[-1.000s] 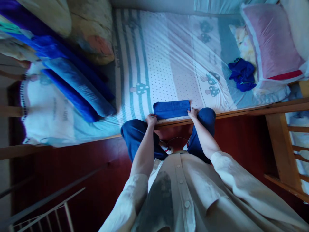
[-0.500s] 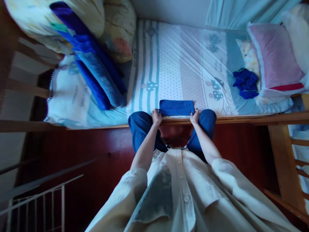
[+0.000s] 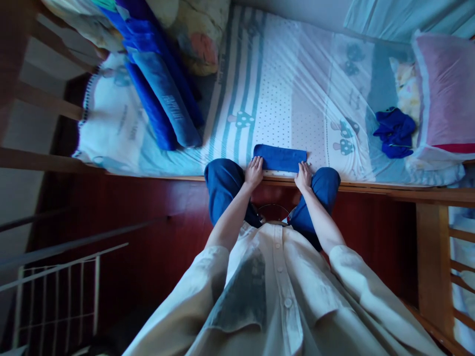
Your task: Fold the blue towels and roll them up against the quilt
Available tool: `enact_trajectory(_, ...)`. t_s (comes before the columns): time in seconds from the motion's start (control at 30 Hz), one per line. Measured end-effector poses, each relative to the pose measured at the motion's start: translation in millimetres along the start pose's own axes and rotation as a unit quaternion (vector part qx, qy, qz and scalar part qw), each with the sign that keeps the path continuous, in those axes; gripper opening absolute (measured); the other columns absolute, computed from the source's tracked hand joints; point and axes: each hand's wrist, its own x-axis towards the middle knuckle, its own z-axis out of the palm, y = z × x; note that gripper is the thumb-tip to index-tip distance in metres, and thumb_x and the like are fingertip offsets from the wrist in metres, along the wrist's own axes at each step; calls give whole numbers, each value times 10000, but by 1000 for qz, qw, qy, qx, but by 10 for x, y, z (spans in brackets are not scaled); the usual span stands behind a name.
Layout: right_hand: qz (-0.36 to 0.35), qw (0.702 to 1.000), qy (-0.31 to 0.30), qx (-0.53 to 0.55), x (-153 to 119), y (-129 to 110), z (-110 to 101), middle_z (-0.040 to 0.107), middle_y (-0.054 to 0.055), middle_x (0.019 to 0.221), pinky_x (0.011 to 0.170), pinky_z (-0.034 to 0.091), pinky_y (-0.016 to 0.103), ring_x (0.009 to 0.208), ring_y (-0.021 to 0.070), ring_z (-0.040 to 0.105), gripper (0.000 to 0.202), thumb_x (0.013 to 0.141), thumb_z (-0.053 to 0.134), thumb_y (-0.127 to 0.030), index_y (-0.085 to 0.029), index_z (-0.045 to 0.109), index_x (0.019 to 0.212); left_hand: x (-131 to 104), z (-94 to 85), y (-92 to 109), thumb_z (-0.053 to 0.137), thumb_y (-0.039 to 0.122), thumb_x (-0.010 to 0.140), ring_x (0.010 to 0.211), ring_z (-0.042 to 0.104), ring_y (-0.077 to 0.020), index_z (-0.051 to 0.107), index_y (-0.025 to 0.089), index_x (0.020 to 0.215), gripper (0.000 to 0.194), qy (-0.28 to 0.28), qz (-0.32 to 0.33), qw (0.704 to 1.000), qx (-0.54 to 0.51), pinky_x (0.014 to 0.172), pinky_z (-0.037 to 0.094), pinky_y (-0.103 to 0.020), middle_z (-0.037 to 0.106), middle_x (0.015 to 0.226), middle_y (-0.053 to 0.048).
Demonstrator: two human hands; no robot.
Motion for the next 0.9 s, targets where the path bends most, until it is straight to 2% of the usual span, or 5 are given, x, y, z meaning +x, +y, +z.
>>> enact_trajectory(0.17, -9, 1000, -7, -24, 120, 17, -30, 482, 201, 1573, 1242, 302, 463, 1528, 249, 358, 585, 926, 386, 6, -65, 506, 1494, 24, -2, -7, 314, 90, 953, 1555, 300, -294, 406, 55, 1555, 609, -9, -10, 999, 32, 1276, 214, -533, 423, 1600, -228)
enact_trajectory(0.4, -18, 999, -17, -30, 227, 48, -74, 537, 183, 1532, 1246, 296, 422, 1500, 235, 410, 550, 970, 334, -6, -79, 564, 1463, 89, -22, -70, 321, 89, 969, 1515, 374, -289, 436, 91, 1541, 583, -17, -6, 999, 27, 1254, 255, -506, 481, 1564, -213)
enact_trajectory(0.6, -17, 998, -44, -38, 105, 9, -157, 591, 203, 1471, 1221, 322, 374, 1459, 237, 465, 521, 969, 330, 16, -38, 599, 1412, -7, -134, 17, 325, 60, 939, 1415, 487, -328, 526, 46, 1448, 548, -57, 0, 996, 62, 1147, 380, -487, 569, 1448, -268)
enact_trajectory(0.73, -5, 997, -62, -35, -27, -19, -208, 622, 196, 1432, 1168, 385, 377, 1398, 256, 527, 487, 966, 377, 12, -88, 649, 1357, -131, -183, 57, 375, 53, 895, 1338, 553, -355, 539, 41, 1441, 570, -81, 3, 993, 84, 1095, 428, -495, 606, 1388, -282)
enact_trajectory(0.9, 20, 997, -74, -28, -138, -2, -222, 660, 200, 1364, 1097, 454, 376, 1271, 279, 623, 494, 945, 414, 8, -129, 662, 1349, -236, -214, 70, 408, 43, 863, 1331, 565, -360, 560, 67, 1432, 590, -100, -4, 991, 90, 1101, 436, -518, 609, 1399, -266)
